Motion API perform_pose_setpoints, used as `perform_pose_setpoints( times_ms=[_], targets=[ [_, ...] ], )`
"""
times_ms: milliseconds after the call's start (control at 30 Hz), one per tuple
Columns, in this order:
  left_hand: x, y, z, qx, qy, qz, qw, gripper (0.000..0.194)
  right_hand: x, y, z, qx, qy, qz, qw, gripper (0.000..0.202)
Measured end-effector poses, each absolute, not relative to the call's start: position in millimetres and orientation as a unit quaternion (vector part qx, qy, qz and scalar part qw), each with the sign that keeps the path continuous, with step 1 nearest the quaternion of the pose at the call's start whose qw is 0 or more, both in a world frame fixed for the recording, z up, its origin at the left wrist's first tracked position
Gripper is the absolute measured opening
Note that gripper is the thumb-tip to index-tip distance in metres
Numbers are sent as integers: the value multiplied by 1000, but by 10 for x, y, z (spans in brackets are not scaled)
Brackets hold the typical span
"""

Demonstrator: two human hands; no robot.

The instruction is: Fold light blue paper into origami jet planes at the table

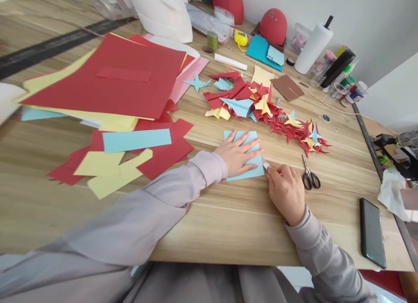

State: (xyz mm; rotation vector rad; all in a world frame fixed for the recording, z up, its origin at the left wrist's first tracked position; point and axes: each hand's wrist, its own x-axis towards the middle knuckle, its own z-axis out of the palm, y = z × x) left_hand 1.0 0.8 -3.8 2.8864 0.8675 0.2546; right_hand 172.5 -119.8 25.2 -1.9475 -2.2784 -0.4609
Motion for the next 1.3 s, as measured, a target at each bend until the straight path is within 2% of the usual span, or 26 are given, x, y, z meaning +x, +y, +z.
perform_pose_setpoints(
  times_ms=[400, 1300],
  targets=[
    [19, 8, -33, 950, 292, 88, 61, 63, 1707, -1140, 265, -646, -748, -146, 46, 24],
    [26, -5, -2, 950, 295, 78, 67, 62, 1665, -1026, 252, -652, -739, -166, 26, 22]
  ],
)
